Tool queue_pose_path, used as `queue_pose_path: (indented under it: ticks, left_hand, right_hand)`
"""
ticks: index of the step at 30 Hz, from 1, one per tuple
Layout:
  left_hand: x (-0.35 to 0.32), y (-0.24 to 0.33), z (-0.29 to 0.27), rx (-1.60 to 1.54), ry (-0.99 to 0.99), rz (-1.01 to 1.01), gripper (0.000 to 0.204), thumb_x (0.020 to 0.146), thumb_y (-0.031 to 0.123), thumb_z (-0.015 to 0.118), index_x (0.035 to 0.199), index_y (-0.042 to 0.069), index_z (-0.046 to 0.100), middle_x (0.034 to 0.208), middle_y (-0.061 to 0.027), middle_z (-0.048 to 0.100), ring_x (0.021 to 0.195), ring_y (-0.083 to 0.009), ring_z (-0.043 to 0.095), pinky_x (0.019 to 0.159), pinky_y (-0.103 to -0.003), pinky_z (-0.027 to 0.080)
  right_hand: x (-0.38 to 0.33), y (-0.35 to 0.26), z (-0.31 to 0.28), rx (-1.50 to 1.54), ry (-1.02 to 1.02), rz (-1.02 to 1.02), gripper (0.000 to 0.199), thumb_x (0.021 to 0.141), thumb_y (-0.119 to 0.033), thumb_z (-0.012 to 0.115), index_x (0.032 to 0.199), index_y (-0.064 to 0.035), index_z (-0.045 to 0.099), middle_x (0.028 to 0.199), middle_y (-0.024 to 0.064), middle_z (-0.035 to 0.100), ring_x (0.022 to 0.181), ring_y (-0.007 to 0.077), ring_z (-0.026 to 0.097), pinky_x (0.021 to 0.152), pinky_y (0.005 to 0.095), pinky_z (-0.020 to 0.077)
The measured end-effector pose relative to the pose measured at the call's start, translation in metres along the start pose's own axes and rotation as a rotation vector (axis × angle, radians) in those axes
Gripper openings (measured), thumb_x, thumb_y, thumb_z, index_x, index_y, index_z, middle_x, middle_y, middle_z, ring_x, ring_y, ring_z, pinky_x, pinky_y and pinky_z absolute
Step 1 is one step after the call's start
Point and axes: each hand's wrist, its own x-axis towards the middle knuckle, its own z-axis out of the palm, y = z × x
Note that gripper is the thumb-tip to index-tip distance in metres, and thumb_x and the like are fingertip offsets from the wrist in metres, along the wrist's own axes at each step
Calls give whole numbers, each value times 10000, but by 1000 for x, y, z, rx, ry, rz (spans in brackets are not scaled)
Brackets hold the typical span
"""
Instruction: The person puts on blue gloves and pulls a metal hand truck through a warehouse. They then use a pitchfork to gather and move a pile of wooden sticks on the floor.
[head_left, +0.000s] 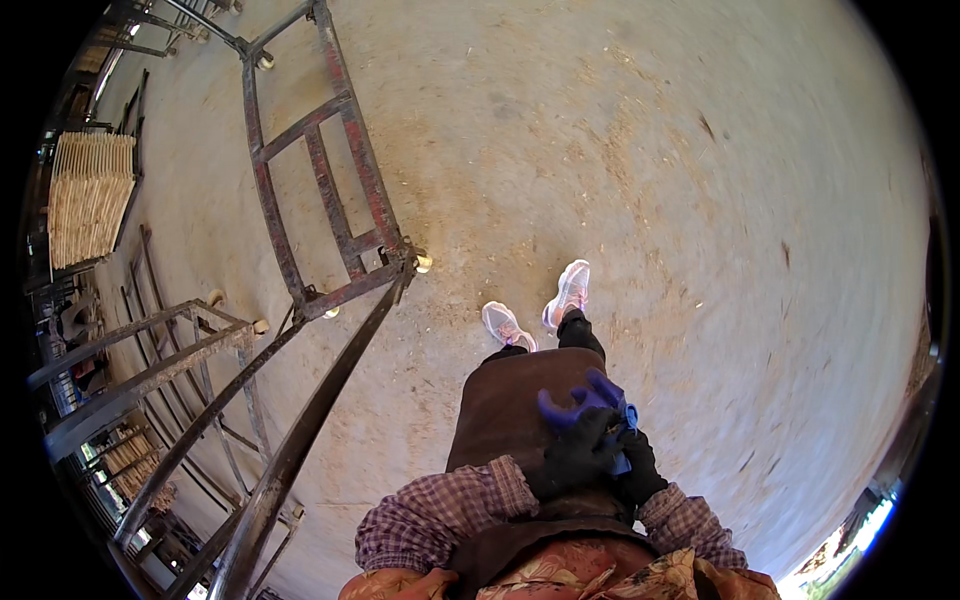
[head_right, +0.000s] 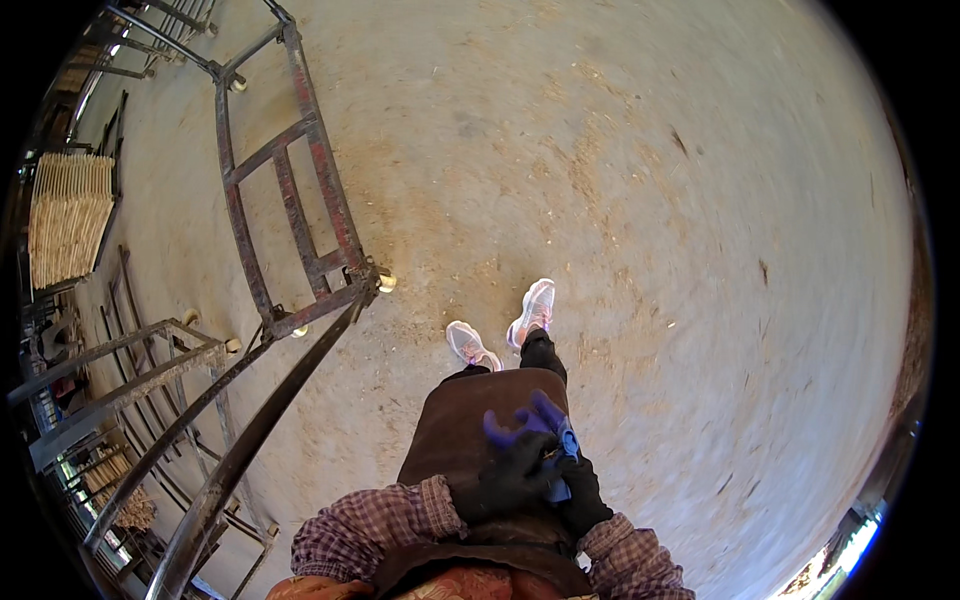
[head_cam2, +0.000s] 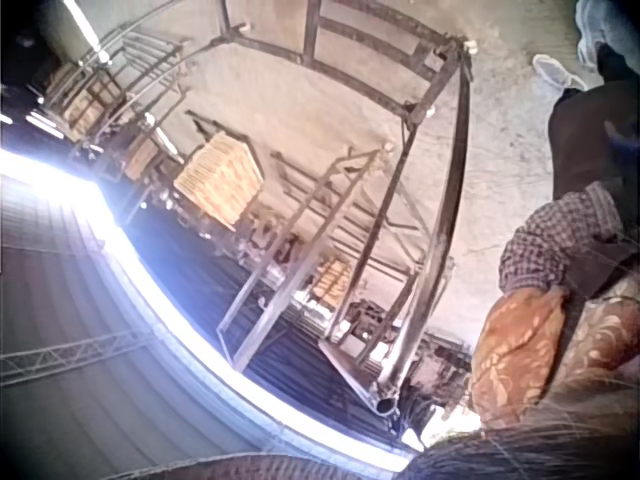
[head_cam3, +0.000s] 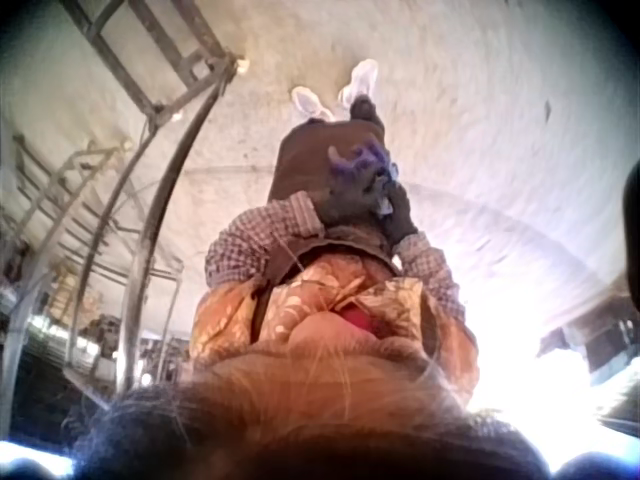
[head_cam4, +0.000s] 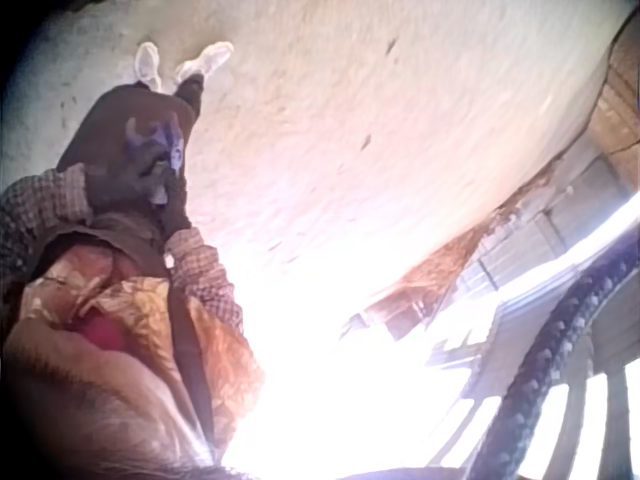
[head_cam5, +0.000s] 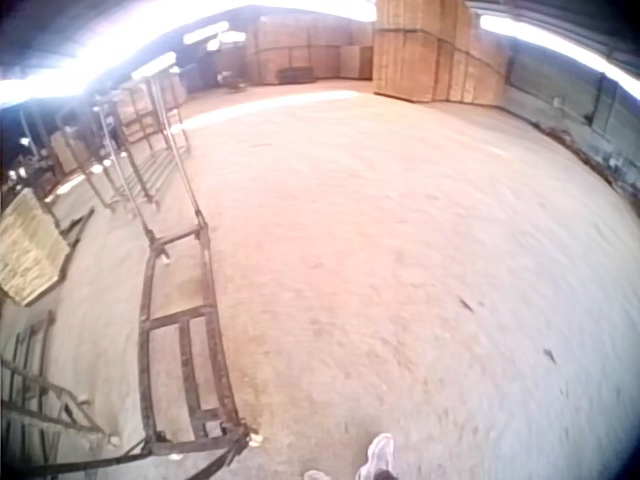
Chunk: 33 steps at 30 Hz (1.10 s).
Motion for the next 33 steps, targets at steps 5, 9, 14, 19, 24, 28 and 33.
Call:
queue_pose_path:
  ticks: [5, 9, 14, 19, 24, 28, 33]
  left_hand:
    - [-4, -23, -1, -156, -16, -125, 469, 931, 234, 634, 1293, -7, 459, 1205, -139, 546, 1093, -241, 543, 932, -378, 447]
    - [-2, -27, -7, -200, 0, -177, 439, 958, 188, 582, 1328, 1, 437, 1264, -124, 525, 1146, -224, 521, 972, -361, 431]
    - [5, -16, -29, -696, 79, -358, 367, 972, 152, 536, 1303, 7, 474, 1192, -93, 571, 1077, -182, 557, 948, -321, 452]
    - [13, 4, -67, -679, 100, -283, 275, 975, 206, 548, 1161, 4, 556, 1061, -64, 579, 947, -141, 558, 813, -281, 477]
    - [21, 25, -75, -635, 222, -167, 247, 977, 195, 550, 1143, 14, 574, 1021, -37, 596, 905, -108, 563, 771, -253, 485]
    - [29, 45, -79, -589, 266, -167, 282, 966, 198, 575, 1171, 4, 567, 1065, -50, 602, 954, -121, 568, 819, -267, 485]
    - [34, 41, -81, -399, 210, -91, 336, 926, 172, 636, 1200, -7, 558, 1088, -62, 609, 977, -130, 575, 840, -276, 488]
  right_hand:
    - [-9, -27, 31, -129, -119, -72, 405, 903, -200, 587, 1270, -46, 515, 1101, 81, 615, 952, 184, 625, 845, 330, 532]
    - [-17, -46, 69, -383, -186, -243, 425, 900, -216, 621, 1283, -62, 522, 1072, 40, 629, 935, 121, 604, 819, 278, 510]
    - [-7, -59, 85, -613, -158, -160, 388, 890, -256, 663, 1200, -40, 574, 970, 8, 621, 856, 82, 574, 750, 254, 486]
    - [-3, -81, 116, -500, -204, -93, 335, 894, -209, 655, 1169, -28, 592, 980, 25, 643, 837, 98, 601, 732, 257, 498]
    - [5, -88, 123, -494, -242, -163, 267, 913, -215, 644, 1087, -12, 641, 926, 28, 662, 814, 98, 613, 718, 252, 501]
    - [11, -101, 129, -678, -238, -248, 271, 927, -253, 641, 1069, -25, 674, 901, 32, 684, 823, 92, 626, 719, 258, 505]
    - [16, -98, 130, -1216, -182, -721, 202, 912, -227, 644, 1034, -68, 667, 853, 89, 686, 777, 132, 640, 711, 308, 513]
